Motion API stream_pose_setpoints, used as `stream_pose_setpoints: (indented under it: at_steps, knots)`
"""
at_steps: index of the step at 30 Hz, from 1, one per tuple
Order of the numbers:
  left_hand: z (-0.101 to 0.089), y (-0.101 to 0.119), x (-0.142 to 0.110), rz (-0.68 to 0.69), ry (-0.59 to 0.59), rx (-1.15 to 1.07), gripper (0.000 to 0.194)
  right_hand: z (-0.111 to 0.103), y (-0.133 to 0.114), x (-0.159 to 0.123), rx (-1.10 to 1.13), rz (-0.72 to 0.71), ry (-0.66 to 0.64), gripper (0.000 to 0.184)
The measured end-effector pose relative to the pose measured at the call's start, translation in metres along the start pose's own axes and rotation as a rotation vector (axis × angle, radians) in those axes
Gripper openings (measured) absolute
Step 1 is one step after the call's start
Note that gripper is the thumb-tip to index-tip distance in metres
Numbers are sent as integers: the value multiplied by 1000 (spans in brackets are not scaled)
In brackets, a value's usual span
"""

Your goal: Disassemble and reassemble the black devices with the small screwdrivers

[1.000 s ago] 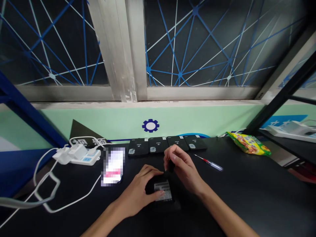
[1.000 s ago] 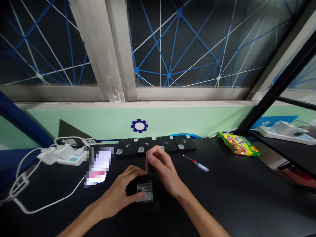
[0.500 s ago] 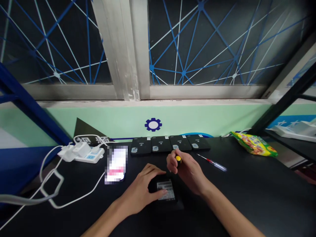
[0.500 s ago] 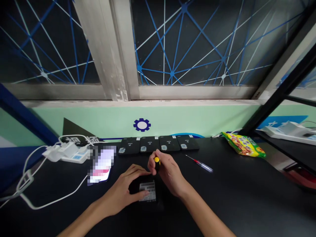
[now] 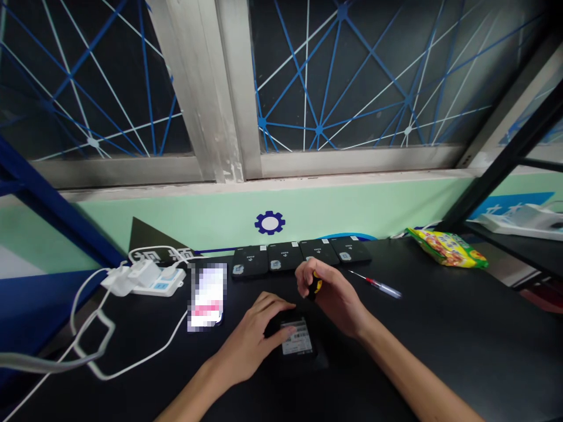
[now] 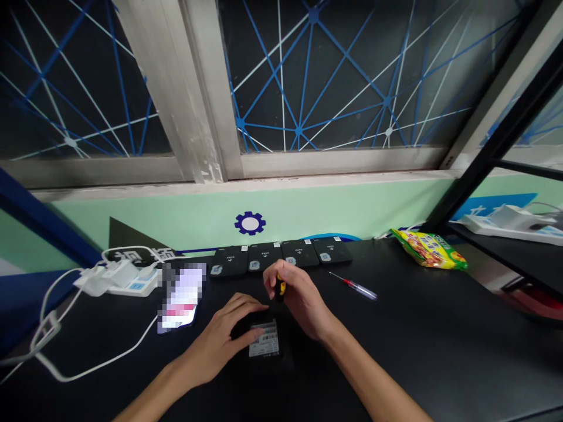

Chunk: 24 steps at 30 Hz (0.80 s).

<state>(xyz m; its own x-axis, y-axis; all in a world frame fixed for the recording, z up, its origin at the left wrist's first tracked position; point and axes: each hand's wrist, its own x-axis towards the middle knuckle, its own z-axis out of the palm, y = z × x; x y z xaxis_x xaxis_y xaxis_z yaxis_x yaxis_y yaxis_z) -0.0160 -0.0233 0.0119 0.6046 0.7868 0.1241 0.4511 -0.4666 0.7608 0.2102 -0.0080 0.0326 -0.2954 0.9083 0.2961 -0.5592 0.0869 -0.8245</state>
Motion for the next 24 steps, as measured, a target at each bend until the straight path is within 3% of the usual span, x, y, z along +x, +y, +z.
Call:
stream_pose_setpoints:
  at_steps: [3, 10, 17, 24]
  knots:
    - [0, 0, 0, -1, -1, 7, 30, 0, -4, 0, -31, 23, -29, 38]
    - [1, 0, 0, -7, 2, 29, 28, 0, -2, -1, 66, 103, -36, 41]
    - [2, -2, -1, 3, 17, 28, 27, 2, -1, -2, 98, 61, -50, 13]
    - [2, -2, 1, 22, 19, 22, 26, 4, 0, -1, -58, 10, 22, 31]
